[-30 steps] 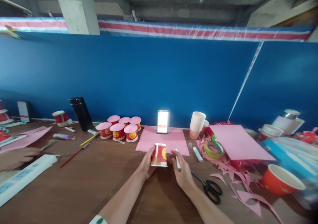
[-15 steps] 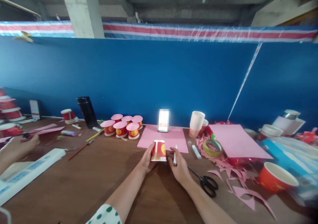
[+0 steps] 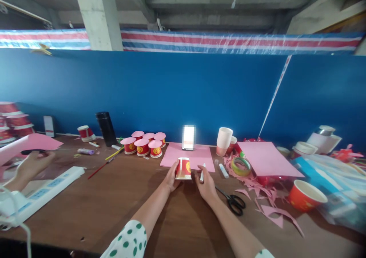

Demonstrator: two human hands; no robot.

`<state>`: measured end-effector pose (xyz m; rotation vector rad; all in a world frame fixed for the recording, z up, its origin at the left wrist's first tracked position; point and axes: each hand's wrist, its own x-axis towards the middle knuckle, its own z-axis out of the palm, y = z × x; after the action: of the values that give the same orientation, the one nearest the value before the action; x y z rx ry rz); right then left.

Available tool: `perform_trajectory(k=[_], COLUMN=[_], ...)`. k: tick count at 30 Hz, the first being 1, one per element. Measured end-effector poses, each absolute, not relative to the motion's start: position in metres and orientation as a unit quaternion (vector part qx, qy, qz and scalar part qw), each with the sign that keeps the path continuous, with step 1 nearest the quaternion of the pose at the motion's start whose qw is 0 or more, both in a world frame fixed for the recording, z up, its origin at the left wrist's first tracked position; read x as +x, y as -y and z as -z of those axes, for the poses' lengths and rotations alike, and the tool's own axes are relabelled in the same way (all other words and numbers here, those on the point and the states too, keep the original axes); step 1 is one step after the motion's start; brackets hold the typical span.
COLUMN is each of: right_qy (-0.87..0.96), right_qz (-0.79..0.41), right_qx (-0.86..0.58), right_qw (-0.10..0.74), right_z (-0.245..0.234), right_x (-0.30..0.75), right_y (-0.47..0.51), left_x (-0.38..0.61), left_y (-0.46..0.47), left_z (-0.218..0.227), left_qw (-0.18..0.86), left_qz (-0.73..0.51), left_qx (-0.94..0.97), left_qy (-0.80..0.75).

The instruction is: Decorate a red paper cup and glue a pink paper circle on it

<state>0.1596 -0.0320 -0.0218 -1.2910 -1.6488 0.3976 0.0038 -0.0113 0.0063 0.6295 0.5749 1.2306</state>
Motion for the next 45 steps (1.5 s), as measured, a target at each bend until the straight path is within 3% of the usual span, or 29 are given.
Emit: perform_trajectory(k=[20,34,45], right_qy=[0.683,0.690,0.670], right_qz=[-0.140,-0.081,-0.076], right_qx=[-0.536,-0.582,-0.610], right_qw=[0.476,0.423,0.416], right_z=[0.019,0.018,0.017], right_x=[0.159,0.153,0.148], right_y=[0.036,0.033,0.028], left_x=[0.004,0.009,0.006], left_y=[0.015,0.033,0.031], left_z=[-0.007,-0.001,-0.002], left_qw=[0.710,0.629,0.668], left_qz=[-0.577,-0.635,-0.605], left_qx=[0.284,0.331,0.322], left_qy=[-0.287,-0.304,-0.289])
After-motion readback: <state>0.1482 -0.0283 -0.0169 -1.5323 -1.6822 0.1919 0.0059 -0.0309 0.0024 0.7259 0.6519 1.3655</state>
